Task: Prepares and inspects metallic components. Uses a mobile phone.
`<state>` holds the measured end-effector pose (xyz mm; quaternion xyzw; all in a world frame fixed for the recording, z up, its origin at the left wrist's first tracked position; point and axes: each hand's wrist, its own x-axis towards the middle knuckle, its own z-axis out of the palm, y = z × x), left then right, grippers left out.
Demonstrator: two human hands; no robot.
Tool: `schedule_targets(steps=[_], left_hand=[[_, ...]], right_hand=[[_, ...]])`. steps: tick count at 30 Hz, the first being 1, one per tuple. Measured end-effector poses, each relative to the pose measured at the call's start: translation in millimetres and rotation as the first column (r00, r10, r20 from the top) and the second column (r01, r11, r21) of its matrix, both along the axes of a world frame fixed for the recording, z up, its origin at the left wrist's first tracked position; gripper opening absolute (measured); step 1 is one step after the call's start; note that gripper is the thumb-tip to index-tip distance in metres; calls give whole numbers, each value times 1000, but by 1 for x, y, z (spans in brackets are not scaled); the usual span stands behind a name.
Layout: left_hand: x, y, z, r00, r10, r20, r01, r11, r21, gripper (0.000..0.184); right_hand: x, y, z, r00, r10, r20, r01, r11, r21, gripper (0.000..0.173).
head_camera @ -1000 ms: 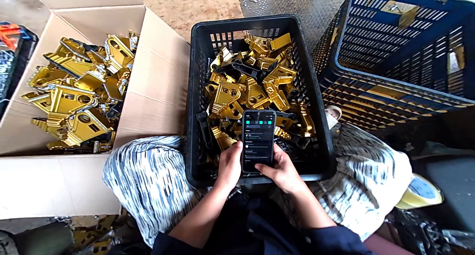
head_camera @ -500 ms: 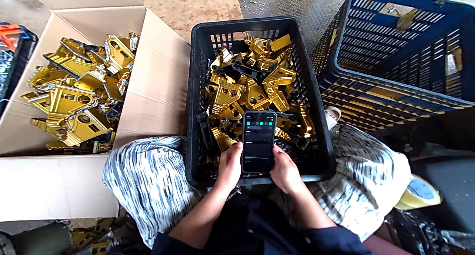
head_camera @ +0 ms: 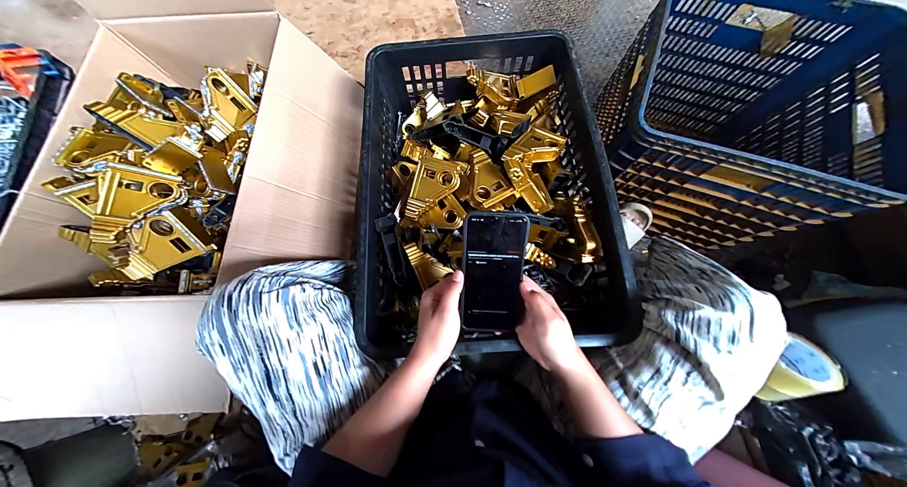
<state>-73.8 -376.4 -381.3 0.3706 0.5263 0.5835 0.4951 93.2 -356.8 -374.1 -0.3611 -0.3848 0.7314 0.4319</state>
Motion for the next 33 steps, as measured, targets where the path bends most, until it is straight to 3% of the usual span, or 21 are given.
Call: schedule_targets(steps=[33], left_hand=[[-2,-2,-3,1000,-8,27,7,998,56,39]], right_hand=[[1,-1,-4,1000,-4,-30,6,999,43,48]])
